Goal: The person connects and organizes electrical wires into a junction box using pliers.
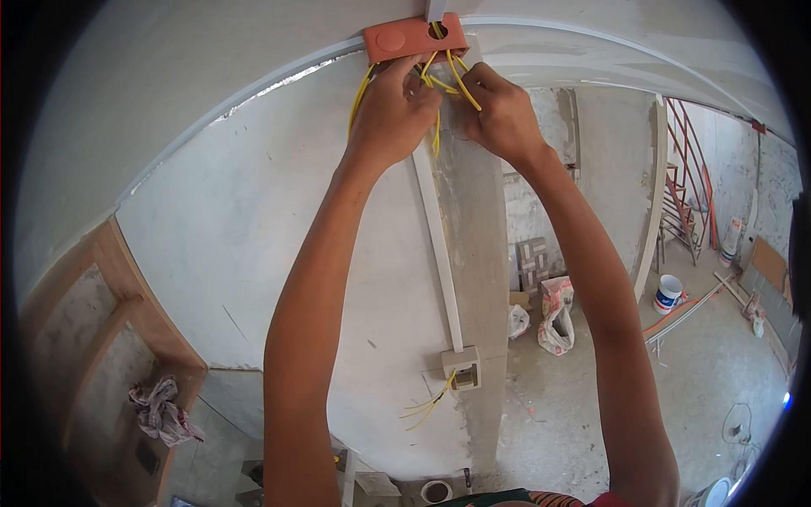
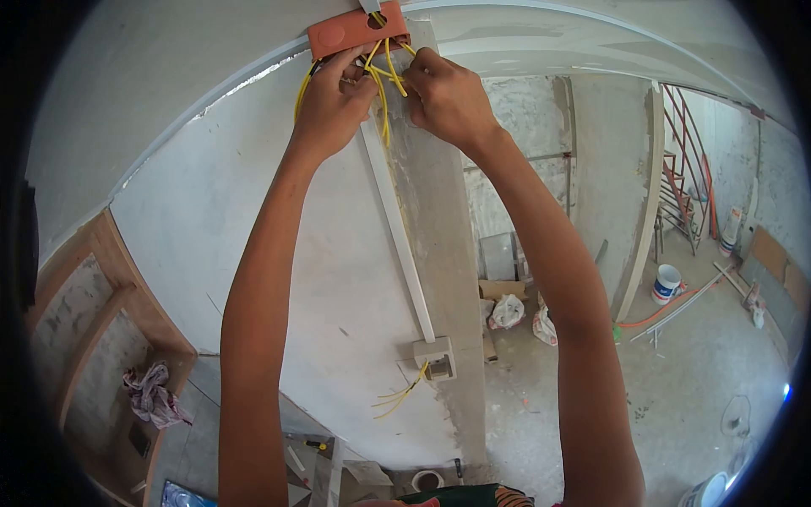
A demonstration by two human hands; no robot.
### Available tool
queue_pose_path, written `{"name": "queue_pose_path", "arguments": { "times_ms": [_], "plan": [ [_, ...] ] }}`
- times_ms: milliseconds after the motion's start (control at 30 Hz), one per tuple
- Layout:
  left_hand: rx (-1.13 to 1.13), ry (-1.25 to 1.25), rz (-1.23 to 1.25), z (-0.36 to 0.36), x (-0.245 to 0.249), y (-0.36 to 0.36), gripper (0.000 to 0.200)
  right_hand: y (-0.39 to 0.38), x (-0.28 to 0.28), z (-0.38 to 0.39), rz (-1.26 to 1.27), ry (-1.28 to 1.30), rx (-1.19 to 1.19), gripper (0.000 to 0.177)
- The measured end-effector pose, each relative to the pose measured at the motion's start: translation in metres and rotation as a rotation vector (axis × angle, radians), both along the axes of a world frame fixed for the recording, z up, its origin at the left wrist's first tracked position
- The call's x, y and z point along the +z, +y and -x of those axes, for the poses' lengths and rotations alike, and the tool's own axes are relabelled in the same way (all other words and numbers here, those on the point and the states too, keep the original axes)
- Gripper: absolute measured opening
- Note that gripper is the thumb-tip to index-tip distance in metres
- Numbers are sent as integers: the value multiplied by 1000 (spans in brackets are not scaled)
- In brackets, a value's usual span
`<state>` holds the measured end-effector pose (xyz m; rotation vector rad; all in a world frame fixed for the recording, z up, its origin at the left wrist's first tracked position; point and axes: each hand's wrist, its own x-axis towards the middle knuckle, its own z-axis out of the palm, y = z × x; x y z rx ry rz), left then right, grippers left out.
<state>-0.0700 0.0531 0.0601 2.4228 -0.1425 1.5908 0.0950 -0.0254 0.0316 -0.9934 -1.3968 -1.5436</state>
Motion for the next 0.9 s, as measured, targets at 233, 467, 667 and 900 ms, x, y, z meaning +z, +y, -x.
{"name": "queue_pose_path", "arguments": {
  "times_ms": [233, 467, 667, 900],
  "plan": [
    [-184, 60, 146, 1, 2, -2, 49, -12, 10, 5, 155, -56, 97, 24],
    [-117, 11, 117, -2, 3, -1, 47, -15, 14, -13, 396, 125, 493, 13],
    [-100, -35, 104, -10, 0, 1, 47, -9, 7, 2, -58, 386, 431, 11],
    [-129, -11, 221, -6, -1, -11, 45, 0, 2, -6, -130, 93, 275, 9]
  ]
}}
